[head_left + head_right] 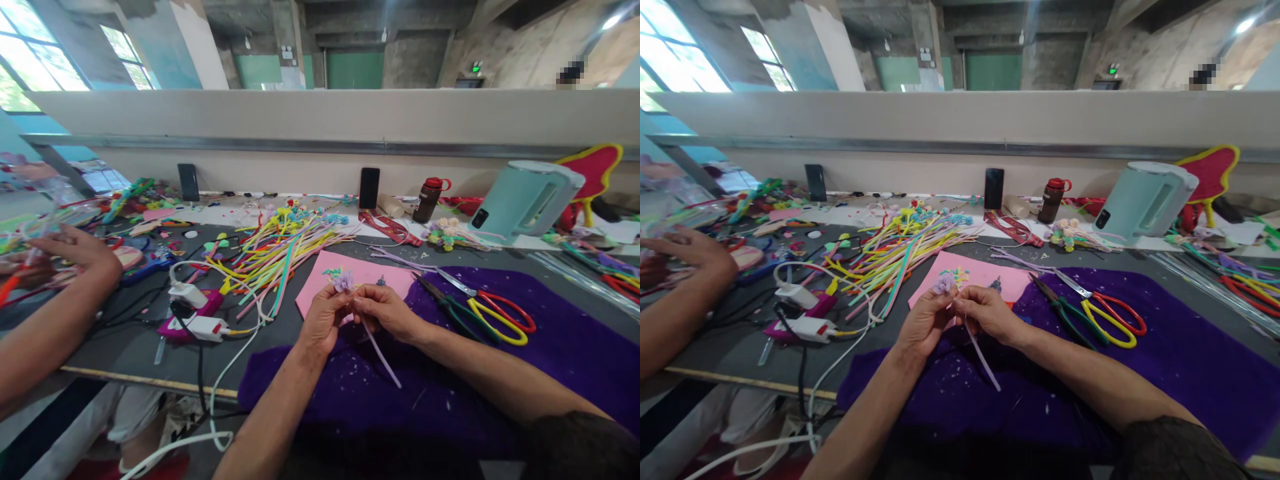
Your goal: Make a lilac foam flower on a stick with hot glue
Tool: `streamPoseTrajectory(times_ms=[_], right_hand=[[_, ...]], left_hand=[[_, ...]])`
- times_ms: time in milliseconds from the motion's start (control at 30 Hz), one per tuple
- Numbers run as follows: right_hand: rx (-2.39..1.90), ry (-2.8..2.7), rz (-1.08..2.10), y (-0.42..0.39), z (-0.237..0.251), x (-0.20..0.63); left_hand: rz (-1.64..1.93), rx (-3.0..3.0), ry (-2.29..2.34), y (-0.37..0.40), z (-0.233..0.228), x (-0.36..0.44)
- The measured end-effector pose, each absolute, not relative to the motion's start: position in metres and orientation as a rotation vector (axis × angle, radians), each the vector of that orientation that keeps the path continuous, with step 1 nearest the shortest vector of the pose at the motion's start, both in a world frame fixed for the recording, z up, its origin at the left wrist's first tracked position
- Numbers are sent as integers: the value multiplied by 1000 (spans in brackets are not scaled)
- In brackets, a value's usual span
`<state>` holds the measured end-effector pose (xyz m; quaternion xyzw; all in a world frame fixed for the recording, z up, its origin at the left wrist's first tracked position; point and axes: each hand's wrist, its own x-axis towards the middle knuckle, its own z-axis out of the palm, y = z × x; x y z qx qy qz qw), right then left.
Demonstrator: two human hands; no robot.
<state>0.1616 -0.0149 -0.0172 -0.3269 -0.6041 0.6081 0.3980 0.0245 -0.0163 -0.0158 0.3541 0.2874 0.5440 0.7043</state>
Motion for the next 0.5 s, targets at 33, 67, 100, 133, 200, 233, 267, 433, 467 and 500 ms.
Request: streamPoseTrajectory(times_ms=[33, 67, 100, 133, 200, 233, 267, 433, 467, 500], right_hand=[[-828, -1532, 1538, -15, -17, 162], [-827, -1533, 1536, -15, -18, 162], [-826, -1534, 1536, -15, -18, 162], [-827, -1536, 1536, -15, -18, 162], [-830, -1540, 1536, -15, -18, 161], [-833, -1542, 1537, -15, -18, 161], [-835, -1540, 1535, -16, -19, 161], [-825, -1497, 1467, -17, -20, 161], [-827, -1484, 1450, -17, -20, 162], [-832, -1470, 1435, -16, -19, 162]], left_hand=[[1220, 777, 640, -16, -16, 24], [1230, 767, 642, -16, -16, 24], [1239, 760, 645, -16, -16, 24], [1243, 756, 648, -16, -15, 24], [1251, 753, 652, -16, -16, 24], [1256, 753, 656, -16, -16, 24], [1262, 754, 659, -16, -16, 23], [1315, 859, 734, -18, -17, 24], [1326, 903, 764, -19, -17, 24], [1329, 942, 793, -21, -16, 25]])
